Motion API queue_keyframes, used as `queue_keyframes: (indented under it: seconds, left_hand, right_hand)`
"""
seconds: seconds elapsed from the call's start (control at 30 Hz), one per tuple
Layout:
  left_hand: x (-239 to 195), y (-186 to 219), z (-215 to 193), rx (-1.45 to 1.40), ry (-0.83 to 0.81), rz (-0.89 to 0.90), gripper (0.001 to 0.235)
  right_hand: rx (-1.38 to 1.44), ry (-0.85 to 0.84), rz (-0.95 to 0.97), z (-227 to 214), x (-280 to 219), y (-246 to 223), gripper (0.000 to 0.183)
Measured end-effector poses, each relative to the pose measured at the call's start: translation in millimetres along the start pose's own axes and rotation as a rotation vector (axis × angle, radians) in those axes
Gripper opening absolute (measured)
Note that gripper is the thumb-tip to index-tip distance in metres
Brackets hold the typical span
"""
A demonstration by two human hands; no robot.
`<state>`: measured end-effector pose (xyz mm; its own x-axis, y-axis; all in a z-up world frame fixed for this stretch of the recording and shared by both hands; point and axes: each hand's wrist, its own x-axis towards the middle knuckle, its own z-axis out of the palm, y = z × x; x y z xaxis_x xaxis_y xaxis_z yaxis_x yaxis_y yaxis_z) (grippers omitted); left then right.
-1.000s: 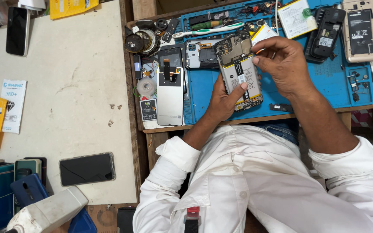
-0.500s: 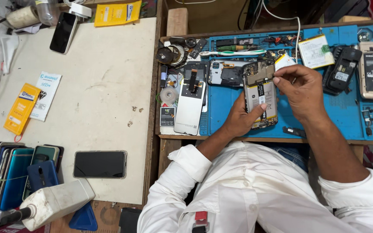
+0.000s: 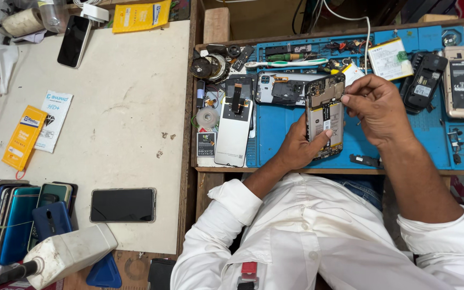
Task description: The person disassembles a smartphone, removes the battery, and replaces it with a new one. They then reconnect internal components and test the device by plugging in a charging cable.
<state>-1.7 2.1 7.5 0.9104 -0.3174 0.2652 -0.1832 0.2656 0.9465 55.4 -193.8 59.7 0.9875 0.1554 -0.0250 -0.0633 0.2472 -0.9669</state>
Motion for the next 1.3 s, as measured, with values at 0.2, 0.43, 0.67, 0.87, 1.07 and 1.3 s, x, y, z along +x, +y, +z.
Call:
queue_keyframes:
  seconds: [0.2,0.43,0.67,0.87,1.07,1.3]
  left_hand:
    - [0.3,-0.1,2.1,-0.019,0.018,0.011,0.045]
    - [-1.7,0.2,2.0,-0.066,0.022,-0.017,0.044]
    - [2.0,1.9,1.1,0.052,0.025,0.002,0.04]
    - [2.0,4.8,1.2,0.017,0.0,0.021,0.041]
    - [2.3,1.2,0.7,0.029,-0.011,0.014,0.039]
    - [2.3,-3.8,2.0,-0.159,-0.003,-0.031,0.042]
  right_hand:
    - [0.047,-0.005,0.032,-1.0,0.2,-0.4,0.021]
    - [0.06,-0.022,0.089,-3.3,0.3,1.0,0.03]
    - [0.095,-0.073,0.088,-9.9,4.5,4.0,0.026]
    - [0.106,-0.084,0.094,-11.0,4.5,2.4,0.026]
    - [0.158,-0.115,0.1,-12.0,3.8,-0.4,0.027]
    - [0.14,-0.116,0.059,-8.2,3.4,-4.3,0.032]
